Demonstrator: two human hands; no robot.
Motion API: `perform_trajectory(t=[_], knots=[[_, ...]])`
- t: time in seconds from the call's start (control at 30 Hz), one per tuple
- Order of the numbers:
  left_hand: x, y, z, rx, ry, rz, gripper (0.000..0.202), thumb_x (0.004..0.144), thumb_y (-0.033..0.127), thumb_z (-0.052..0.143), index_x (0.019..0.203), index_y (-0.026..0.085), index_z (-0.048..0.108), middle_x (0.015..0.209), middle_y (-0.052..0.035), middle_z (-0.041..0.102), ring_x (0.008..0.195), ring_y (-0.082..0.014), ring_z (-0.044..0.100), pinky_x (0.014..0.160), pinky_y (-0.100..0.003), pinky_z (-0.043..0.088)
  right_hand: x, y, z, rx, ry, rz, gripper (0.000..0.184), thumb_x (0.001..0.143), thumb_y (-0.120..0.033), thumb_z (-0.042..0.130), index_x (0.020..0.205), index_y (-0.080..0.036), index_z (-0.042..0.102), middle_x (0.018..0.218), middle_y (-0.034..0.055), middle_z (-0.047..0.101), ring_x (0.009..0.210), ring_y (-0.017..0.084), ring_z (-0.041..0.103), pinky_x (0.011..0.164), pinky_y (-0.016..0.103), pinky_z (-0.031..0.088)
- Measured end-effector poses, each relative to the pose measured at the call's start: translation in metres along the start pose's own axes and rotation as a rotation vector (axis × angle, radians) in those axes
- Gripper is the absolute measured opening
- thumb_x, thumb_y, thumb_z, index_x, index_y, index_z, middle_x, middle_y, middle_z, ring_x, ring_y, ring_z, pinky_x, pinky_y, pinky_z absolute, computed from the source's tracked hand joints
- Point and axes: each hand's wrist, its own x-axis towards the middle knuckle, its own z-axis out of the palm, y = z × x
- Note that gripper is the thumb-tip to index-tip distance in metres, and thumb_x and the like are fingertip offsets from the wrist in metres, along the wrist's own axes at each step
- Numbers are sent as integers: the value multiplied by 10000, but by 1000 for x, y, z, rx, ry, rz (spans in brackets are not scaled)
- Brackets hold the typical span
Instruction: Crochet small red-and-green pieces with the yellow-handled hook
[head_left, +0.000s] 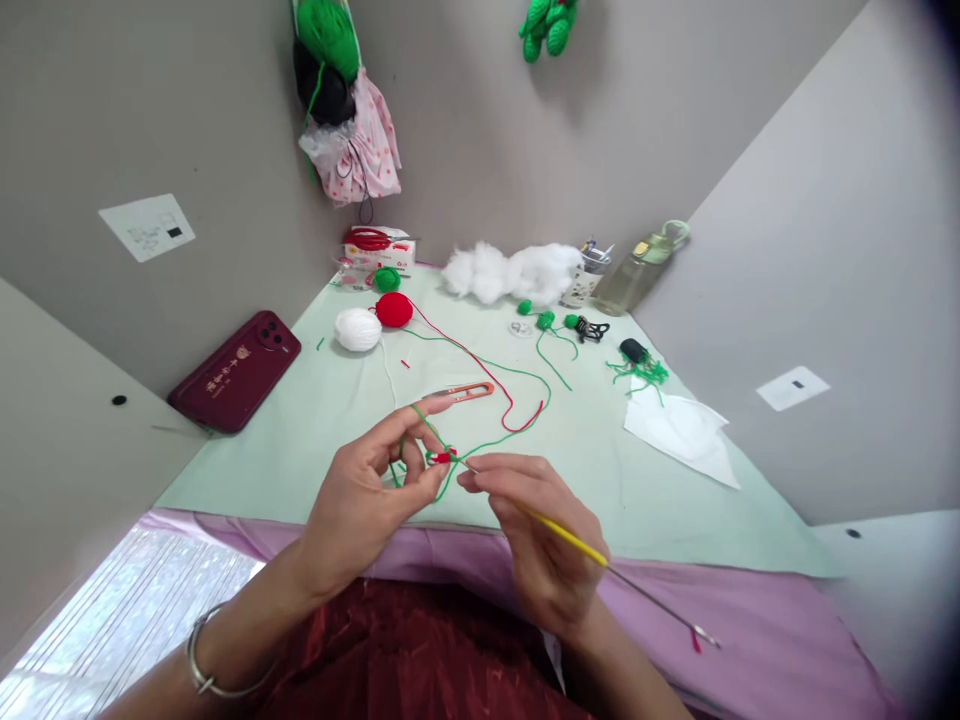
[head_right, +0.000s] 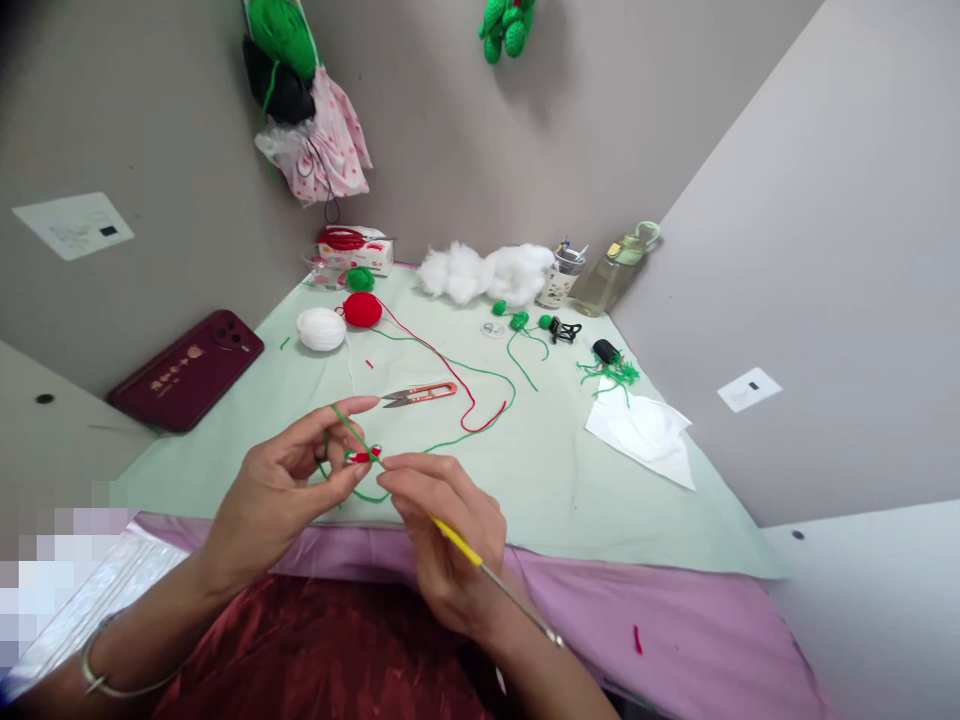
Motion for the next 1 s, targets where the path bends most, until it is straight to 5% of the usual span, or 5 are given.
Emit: perform_trajectory(t=[0.23,0.4,0.67,1.0], knots=[[1,2,0,16,12,11,373,830,148,776,1183,262,812,834,30,660,640,-104,595,687,-258,500,5,-3,0,252,73,185,234,1035,-168,578,1120,-259,776,926,44,788,845,196,753,778,374,640],[4,-2,-4,-131,-149,-152,375,880,250,778,1255,245,785,730,12,693,680,-155,672,666,-270,496,3,2,4,469,138,329,212,1044,-228,589,1062,-255,798,965,40,756,767,162,758,709,323,644],[4,-5,-1,-290,-218,-198,403,882,307,818,1282,301,769,822,27,685,752,-150,698,800,-292,537,1,-3,2,457,162,311,197,1036,-214,604,1063,-247,796,985,43,742,792,159,748,743,329,633],[3,-4,-2,-311,-248,-185,364,891,304,810,1253,282,787,862,9,699,689,-135,652,763,-302,536,6,2,1,564,151,421,160,1007,-284,649,977,-215,790,870,43,753,715,170,741,679,320,632]])
